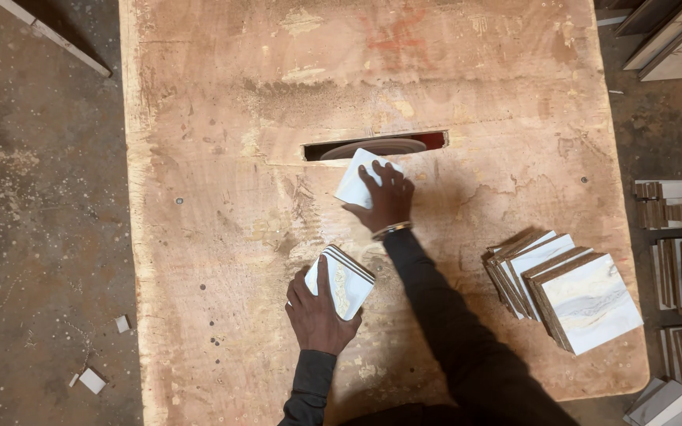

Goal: The person stands at a workbench with a saw blade protruding through a slot and feeds square white tiles one at a time across the blade, holding each tile flat with both hands while it is cut, then stacks the processed tiles on the table and reaches for the next one from a pile.

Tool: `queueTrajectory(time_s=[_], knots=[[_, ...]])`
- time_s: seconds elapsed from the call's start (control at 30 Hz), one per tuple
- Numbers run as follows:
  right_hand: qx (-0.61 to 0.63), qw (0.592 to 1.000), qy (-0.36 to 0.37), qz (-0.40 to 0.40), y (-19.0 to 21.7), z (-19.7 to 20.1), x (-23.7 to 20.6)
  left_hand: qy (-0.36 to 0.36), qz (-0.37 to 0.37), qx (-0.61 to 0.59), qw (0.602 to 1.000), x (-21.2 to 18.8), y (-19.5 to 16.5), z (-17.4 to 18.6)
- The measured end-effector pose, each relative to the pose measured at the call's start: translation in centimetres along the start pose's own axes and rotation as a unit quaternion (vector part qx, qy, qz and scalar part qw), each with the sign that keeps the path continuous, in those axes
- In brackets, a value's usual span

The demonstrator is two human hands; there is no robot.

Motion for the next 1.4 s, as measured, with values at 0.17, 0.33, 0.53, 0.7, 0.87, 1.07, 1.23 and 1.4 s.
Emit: queueTrajectory(time_s=[0.17,0.33,0.53,0.7,0.87,1.07,1.23,1.4], knots=[[0.063,0.992,-0.019,0.106,-2.5,0.4,-0.2,-0.009,-0.008,-0.007,1.0,-0.2,0.0,-0.2],[0.086,0.986,0.006,0.141,-3.6,0.8,0.5,-0.015,-0.015,-0.006,1.0,-0.1,-0.1,-0.3],[0.04,0.994,-0.018,0.1,-2.8,0.7,-0.2,-0.008,-0.01,-0.003,1.0,-0.1,-0.1,-0.5],[0.002,1.0,0.022,0.015,-1.4,-0.3,-0.5,-0.021,-0.022,-0.009,1.0,-0.1,-0.4,-0.2],[-0.045,0.987,0.122,-0.095,0.5,-0.8,0.5,-0.021,-0.019,-0.01,1.0,0.0,-0.7,-0.1],[-0.011,0.969,0.172,-0.177,2.3,0.4,2.2,-0.02,-0.016,-0.014,1.0,0.0,-0.8,-0.2],[0.019,0.96,0.173,-0.219,2.8,1.6,3.7,-0.013,-0.01,-0.012,1.0,-0.1,-0.8,-0.2],[0.029,0.948,0.214,-0.232,1.5,2.2,3.0,0.002,0.003,-0.017,1.0,0.2,-0.7,-0.3]])
Point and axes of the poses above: each hand's wrist, its own x-axis towards the middle knuckle, its own z-axis out of the back of the hand, y = z × x, the point moved 10 cm from there along x, towards the middle knuckle, and after that the axes turned 10 degrees about -x, right-handed, at the moved point
